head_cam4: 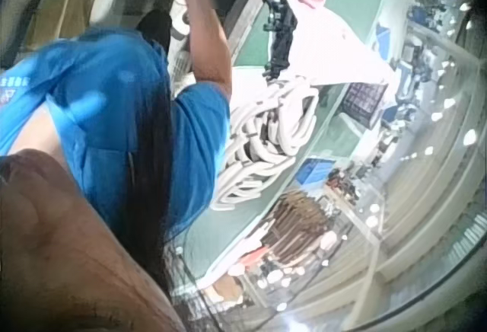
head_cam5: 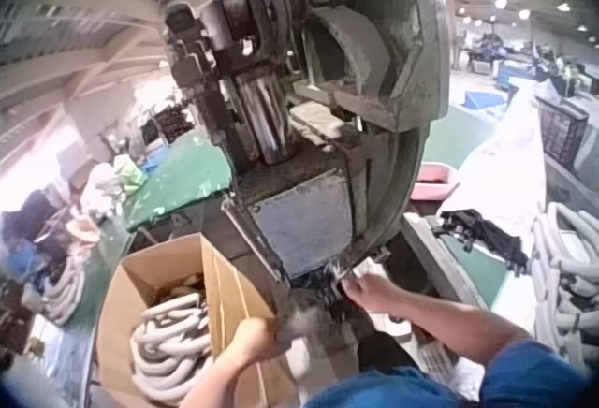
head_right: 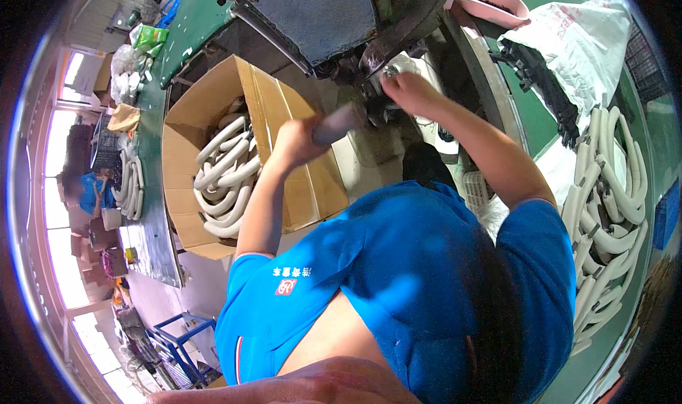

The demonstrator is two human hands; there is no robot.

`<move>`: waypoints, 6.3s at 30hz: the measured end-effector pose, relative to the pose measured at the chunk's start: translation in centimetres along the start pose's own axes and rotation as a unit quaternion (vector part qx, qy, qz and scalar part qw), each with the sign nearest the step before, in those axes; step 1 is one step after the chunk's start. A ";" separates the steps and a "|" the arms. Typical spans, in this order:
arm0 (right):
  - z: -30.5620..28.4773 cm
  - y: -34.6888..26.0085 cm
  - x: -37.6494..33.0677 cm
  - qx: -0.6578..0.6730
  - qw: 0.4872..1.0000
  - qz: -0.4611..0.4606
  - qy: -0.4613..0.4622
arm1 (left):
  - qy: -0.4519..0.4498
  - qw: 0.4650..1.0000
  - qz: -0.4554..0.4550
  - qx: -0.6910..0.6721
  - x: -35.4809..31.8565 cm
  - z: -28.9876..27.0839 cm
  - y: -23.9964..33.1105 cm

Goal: The person repeatedly picks up a white hose and a black plastic clip, inserts the clip into the hose end, and places the assembled unit into a cardboard box. The person continues this repetitive assembly process throughout the clip.

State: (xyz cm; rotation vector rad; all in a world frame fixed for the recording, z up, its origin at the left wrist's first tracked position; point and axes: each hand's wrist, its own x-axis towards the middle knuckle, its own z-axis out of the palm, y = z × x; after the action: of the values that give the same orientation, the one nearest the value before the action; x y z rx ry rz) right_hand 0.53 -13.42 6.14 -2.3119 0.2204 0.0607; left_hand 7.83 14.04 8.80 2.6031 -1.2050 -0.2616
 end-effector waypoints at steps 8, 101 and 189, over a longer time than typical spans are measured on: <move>-0.5 -3.4 -12.4 0.147 0.966 -0.119 -0.179 | 0.003 0.991 0.117 -0.062 -8.1 1.7 3.7; -12.9 28.5 -9.4 -0.353 0.916 0.075 0.175 | -0.236 0.788 0.134 -0.553 -3.9 -4.9 16.9; 7.2 16.5 11.7 -0.245 0.946 -0.199 0.078 | -0.160 0.929 -0.148 -0.298 -1.0 1.7 1.8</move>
State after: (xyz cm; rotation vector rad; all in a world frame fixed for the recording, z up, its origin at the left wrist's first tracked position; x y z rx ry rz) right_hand 9.28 -20.85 -12.01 -2.8150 -0.2134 -0.3047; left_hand 5.41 13.45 7.75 2.2223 -0.6523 -0.9792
